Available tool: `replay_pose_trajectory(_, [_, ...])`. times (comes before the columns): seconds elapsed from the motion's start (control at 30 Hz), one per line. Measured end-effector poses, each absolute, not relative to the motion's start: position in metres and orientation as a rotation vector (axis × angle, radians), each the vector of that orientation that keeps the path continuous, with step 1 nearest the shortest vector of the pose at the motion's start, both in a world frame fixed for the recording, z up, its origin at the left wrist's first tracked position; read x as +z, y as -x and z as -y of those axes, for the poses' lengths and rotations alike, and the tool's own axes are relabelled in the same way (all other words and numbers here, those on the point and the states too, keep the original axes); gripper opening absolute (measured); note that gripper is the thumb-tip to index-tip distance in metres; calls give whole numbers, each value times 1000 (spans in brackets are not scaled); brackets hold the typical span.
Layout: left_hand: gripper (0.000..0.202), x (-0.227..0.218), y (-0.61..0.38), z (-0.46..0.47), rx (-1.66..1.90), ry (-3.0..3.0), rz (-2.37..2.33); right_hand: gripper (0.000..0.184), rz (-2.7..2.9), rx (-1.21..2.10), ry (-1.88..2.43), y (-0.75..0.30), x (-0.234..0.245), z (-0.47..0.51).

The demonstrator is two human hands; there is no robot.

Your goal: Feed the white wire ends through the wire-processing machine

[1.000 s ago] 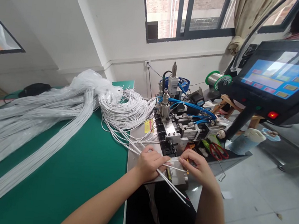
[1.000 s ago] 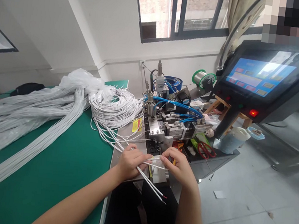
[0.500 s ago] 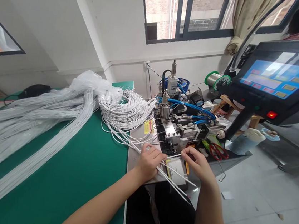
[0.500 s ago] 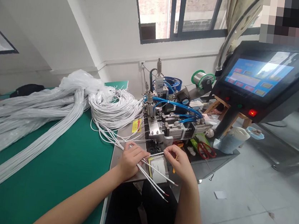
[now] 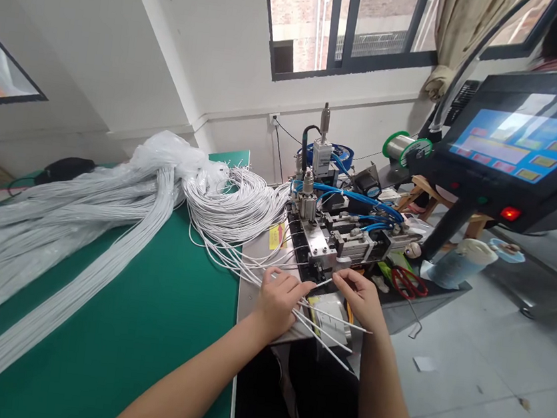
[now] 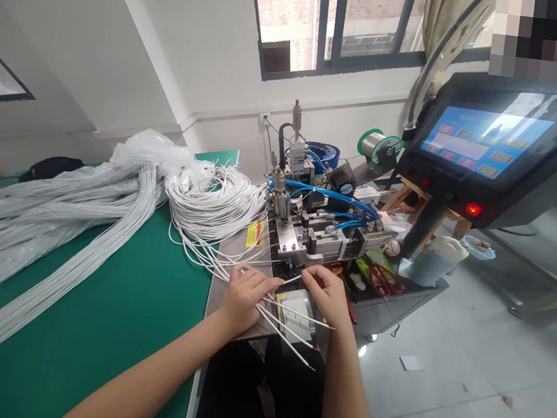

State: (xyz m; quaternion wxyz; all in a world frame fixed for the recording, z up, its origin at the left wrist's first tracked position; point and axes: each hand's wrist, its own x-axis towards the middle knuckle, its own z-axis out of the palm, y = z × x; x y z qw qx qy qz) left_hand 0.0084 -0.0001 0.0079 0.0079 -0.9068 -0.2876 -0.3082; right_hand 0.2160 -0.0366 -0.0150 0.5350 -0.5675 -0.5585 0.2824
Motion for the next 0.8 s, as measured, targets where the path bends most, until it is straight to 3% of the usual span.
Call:
replay_pose_trajectory(0.2, [45,7,-9,0,-873,2819,992,27,1482,531,1451,-220,-21,32])
replay_pose_trajectory(0.6, [40,2,-9,-2,-840,2844,1066,28,1072,1080,1251,-216,-44,20])
replay_pose_trajectory(0.8, [37,2,-8,-2,-872,2844,1062,36,1037,1091,1249,-216,-45,24])
